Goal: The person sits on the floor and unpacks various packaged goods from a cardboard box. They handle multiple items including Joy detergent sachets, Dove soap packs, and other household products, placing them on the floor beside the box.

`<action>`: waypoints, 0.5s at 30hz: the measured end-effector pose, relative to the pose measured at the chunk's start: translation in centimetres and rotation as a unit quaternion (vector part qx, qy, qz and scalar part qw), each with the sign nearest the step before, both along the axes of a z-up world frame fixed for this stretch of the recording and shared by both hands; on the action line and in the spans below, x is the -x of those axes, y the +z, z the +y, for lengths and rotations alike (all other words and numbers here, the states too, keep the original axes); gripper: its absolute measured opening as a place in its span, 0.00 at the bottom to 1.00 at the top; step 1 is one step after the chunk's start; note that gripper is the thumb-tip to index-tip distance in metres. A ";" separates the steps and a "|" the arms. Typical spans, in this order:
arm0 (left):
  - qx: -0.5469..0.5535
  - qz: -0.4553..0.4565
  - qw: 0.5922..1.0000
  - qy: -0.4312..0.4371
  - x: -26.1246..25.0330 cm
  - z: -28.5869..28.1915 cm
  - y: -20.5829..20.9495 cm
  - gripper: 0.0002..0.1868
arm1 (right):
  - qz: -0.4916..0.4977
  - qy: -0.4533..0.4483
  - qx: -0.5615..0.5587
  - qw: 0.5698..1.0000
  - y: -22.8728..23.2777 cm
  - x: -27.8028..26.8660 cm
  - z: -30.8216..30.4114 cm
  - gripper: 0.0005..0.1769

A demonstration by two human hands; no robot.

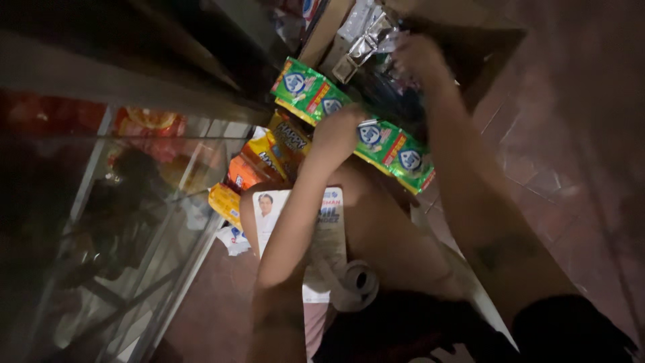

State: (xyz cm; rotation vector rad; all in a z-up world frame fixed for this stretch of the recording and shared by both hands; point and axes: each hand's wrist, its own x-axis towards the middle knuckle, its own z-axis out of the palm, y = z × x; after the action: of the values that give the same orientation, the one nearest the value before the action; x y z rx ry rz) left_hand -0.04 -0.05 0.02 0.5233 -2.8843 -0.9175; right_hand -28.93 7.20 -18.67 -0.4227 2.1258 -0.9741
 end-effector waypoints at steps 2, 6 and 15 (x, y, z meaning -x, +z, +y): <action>-0.024 -0.017 0.999 0.018 0.1 0.0 0.3 0.14 | 0.140 0.109 -0.028 0.984 -3.8 -2.2 -1.3 0.16; -0.064 -0.015 0.998 0.018 0.4 -0.3 1.0 0.14 | 0.292 0.201 -0.108 0.929 -9.0 -6.7 -1.2 0.19; -0.103 -0.092 0.990 0.027 0.9 -0.9 1.4 0.13 | 0.315 0.241 -0.176 0.901 -10.5 -7.0 -1.7 0.34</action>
State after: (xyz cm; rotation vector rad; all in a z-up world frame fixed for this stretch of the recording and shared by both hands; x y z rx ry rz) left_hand -0.93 -0.92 1.41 0.7357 -2.9332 -1.2283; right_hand -21.97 5.52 -29.14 -1.1291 2.4994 -0.1534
